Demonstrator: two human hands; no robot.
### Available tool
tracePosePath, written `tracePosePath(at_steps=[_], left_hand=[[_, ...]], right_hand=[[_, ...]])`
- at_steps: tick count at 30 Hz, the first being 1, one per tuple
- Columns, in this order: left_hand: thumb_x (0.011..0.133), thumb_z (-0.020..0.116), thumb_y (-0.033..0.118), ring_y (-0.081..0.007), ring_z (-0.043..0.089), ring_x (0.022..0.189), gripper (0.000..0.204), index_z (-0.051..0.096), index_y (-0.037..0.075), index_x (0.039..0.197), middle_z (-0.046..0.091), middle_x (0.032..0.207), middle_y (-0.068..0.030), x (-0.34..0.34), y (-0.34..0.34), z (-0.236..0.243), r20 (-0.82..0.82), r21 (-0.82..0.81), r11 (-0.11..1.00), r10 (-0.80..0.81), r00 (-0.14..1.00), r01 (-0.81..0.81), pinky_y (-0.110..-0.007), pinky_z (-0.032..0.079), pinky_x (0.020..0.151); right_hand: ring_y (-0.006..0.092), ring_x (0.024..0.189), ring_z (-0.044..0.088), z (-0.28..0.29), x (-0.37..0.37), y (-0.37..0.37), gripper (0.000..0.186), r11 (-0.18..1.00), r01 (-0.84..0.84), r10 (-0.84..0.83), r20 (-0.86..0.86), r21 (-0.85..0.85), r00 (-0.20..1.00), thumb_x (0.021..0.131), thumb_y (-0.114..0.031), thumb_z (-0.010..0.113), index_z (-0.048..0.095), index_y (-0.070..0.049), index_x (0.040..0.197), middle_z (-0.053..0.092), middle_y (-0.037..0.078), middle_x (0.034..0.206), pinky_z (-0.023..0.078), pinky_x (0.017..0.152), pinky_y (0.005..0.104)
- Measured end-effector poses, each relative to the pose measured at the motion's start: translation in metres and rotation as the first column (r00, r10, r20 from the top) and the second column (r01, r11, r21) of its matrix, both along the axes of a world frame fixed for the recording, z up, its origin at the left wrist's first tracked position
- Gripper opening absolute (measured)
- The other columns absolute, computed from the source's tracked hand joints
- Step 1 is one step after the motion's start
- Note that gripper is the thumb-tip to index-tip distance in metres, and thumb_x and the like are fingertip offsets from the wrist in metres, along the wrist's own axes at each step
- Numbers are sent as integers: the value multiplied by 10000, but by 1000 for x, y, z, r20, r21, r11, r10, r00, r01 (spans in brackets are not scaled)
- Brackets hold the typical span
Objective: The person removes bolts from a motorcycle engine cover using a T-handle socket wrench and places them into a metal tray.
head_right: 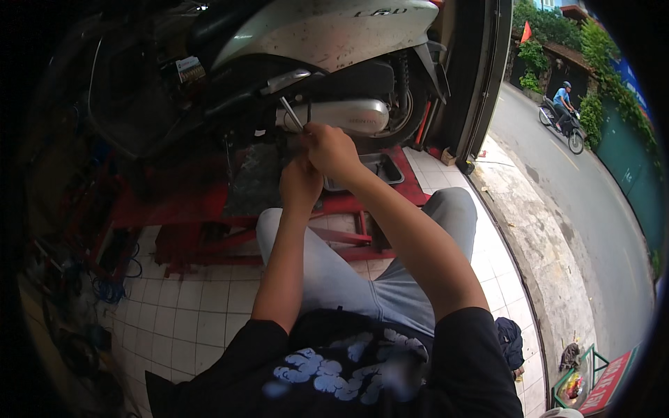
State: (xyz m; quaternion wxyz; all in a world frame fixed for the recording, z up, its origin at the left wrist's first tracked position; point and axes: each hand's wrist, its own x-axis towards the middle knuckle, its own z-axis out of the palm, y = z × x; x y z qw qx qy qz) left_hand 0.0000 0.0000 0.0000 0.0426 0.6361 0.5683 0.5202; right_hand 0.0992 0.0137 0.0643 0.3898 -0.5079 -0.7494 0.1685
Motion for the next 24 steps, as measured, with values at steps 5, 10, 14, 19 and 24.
tracePosePath(at_steps=[5,10,14,19,24], left_hand=[[895,654,221,-274,648,866,129,690,98,904,708,928,-77,-11,-34,23,-80,410,908,127,989,-84,-341,478,795],[878,668,164,-211,597,953,167,718,134,1034,706,992,35,-14,-28,32,-116,667,716,373,921,-206,-398,428,874],[868,668,165,-225,606,962,166,725,149,1024,714,990,20,-11,-19,15,-121,473,839,364,923,-269,-400,445,877],[858,664,180,-291,640,857,136,719,140,977,709,917,-55,-8,-7,3,33,244,968,57,998,-63,-422,463,750],[826,678,193,-353,641,757,111,717,109,887,667,764,-147,-3,-4,1,58,227,973,-62,996,47,-454,483,672]], right_hand=[[279,965,617,-10,13,-1,195,826,112,-280,230,552,932,809,-176,643,706,-170,994,682,68,887,385,961,489],[248,1048,539,-3,14,-3,382,642,17,-420,333,766,844,790,-184,667,649,-187,1171,621,68,1038,289,1024,540],[262,1218,456,-3,4,-14,719,468,309,-552,1,828,834,775,-212,708,435,-167,1439,553,155,1217,236,1052,564],[323,1085,592,-25,1,14,756,855,300,-155,-344,422,926,837,-170,683,296,-56,1476,553,236,1224,407,953,478],[312,777,672,-32,-6,15,476,967,-44,110,-258,249,960,885,-24,578,423,-32,1335,684,174,840,505,696,390]])
